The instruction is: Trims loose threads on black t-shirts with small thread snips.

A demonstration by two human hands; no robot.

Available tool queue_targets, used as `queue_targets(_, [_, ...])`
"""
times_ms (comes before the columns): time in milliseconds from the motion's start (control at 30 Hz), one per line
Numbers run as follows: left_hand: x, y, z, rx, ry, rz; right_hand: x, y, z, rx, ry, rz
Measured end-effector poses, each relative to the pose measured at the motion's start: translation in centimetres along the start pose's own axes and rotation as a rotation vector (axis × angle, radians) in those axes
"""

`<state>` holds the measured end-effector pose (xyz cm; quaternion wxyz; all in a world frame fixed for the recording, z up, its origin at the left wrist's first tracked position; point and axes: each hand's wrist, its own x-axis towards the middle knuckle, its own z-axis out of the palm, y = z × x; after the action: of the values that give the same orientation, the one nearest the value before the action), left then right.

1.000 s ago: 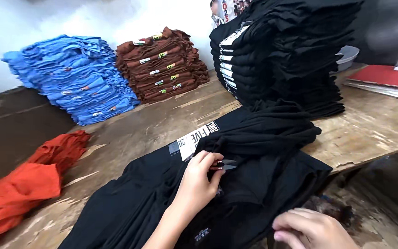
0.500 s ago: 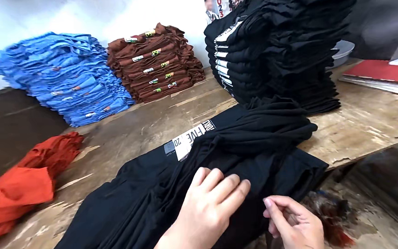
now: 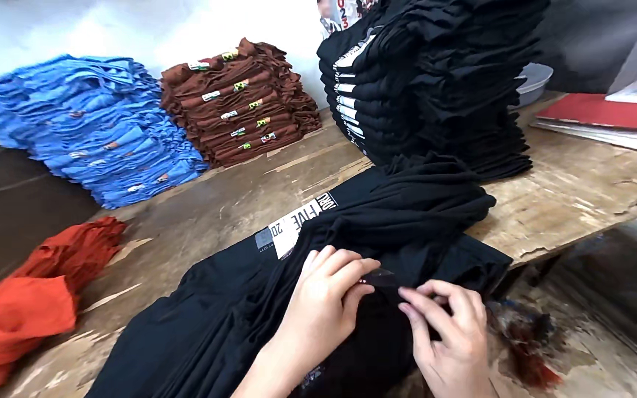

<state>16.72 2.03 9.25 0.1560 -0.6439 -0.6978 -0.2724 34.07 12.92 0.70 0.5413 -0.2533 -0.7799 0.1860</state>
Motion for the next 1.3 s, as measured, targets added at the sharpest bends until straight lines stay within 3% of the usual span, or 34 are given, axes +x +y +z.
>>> queue_targets(167, [-0.7, -0.2, -0.4, -0.051, 0.011, 0.003, -0.5, 2.3, -0.2, 0.034, 0.114, -0.152])
queue_targets(367, [-0.9, 1.1, -1.3, 0.058, 0.041, 0.147, -0.1, 2.0, -1.3, -0.083, -0.005, -0.168])
queue_targets(500, [-0.9, 1.1, -0.7, 0.099, 0.033, 0.104, -0.4, 2.0, 0.4, -0.069, 0.052, -0.235])
queue_targets(700, [-0.1, -1.0, 0.9, -0.214, -0.139, -0.074, -1.1, 0.3, -1.1, -0.081, 0.045, -0.058])
queue_targets(867, [1.8, -2.4, 2.0, -0.583, -0.293, 0.007, 0.7, -2.2, 1.9, -0.248, 0.014, 0.032])
queue_targets(1000, [2.5, -3.0, 1.5, -0.536, -0.415, 0.027, 0.8, -2.1, 2.5, -0.284, -0.003, 0.014])
queue_targets(1167, [2.6, -4.1, 2.4, -0.595, -0.395, 0.053, 0.3, -1.6, 2.5, -0.284, 0.015, -0.013])
queue_targets(1300, [2.8, -3.0, 1.9, -0.645, -0.378, -0.097, 0.2, -0.9, 2.1, -0.033, -0.002, -0.092])
